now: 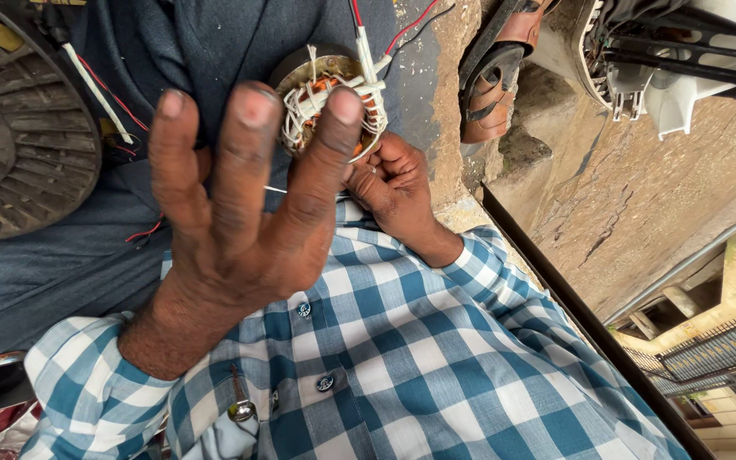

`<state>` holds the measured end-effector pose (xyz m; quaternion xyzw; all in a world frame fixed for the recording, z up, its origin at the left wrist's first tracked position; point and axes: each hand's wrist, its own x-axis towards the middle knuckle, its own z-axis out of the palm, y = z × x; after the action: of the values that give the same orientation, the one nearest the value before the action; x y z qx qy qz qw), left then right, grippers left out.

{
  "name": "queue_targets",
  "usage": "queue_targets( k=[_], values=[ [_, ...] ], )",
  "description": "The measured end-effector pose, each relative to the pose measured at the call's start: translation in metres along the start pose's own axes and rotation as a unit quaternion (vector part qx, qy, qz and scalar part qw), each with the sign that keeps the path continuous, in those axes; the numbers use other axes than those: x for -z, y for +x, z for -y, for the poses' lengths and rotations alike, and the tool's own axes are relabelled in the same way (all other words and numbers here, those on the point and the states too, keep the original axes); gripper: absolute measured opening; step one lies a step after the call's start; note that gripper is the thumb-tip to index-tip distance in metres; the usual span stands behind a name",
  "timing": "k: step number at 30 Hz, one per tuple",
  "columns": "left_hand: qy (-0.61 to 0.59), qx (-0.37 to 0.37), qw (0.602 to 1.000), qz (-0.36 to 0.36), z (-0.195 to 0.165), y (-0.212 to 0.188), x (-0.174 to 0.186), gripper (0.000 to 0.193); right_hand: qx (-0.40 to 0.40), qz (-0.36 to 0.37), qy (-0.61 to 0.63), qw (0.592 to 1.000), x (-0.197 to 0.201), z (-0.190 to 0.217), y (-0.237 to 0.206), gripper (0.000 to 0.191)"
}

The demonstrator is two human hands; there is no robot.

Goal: The person sits on the ground and repeatedly wraps a white insulating strip around a small cylindrical motor component held on their lap. They adjust the component and the strip with both hands throughout the clip.

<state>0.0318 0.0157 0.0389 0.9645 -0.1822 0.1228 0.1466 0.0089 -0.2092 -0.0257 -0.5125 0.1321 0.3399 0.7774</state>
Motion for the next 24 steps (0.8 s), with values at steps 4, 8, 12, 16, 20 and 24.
queue_targets(
  k=[4,8,12,16,20,24],
  values=[
    [0.035,-0.032,0.999,0.010,-0.006,0.003,0.001,0.033,-0.005,-0.004,-0.009,1.000,0.001,0.001,-0.001,0.020],
    [0.032,-0.037,0.998,0.030,-0.011,0.004,0.000,0.031,0.003,-0.005,-0.038,0.999,0.005,-0.001,-0.003,0.019],
    [-0.002,-0.023,0.999,0.027,-0.015,0.008,-0.001,0.031,0.001,0.001,-0.014,1.000,0.009,-0.003,-0.005,0.011],
    [-0.037,-0.017,0.997,0.060,-0.014,0.014,0.002,0.035,-0.008,0.000,-0.023,1.000,0.010,-0.003,-0.006,0.009],
    [-0.167,0.033,0.980,0.099,-0.010,0.021,0.005,0.036,-0.037,0.006,-0.042,0.998,0.009,0.001,-0.010,0.009],
    [-0.280,0.135,0.937,0.161,-0.008,0.026,0.006,0.041,-0.060,0.035,-0.120,0.990,0.004,0.009,-0.021,0.012]
  ],
)
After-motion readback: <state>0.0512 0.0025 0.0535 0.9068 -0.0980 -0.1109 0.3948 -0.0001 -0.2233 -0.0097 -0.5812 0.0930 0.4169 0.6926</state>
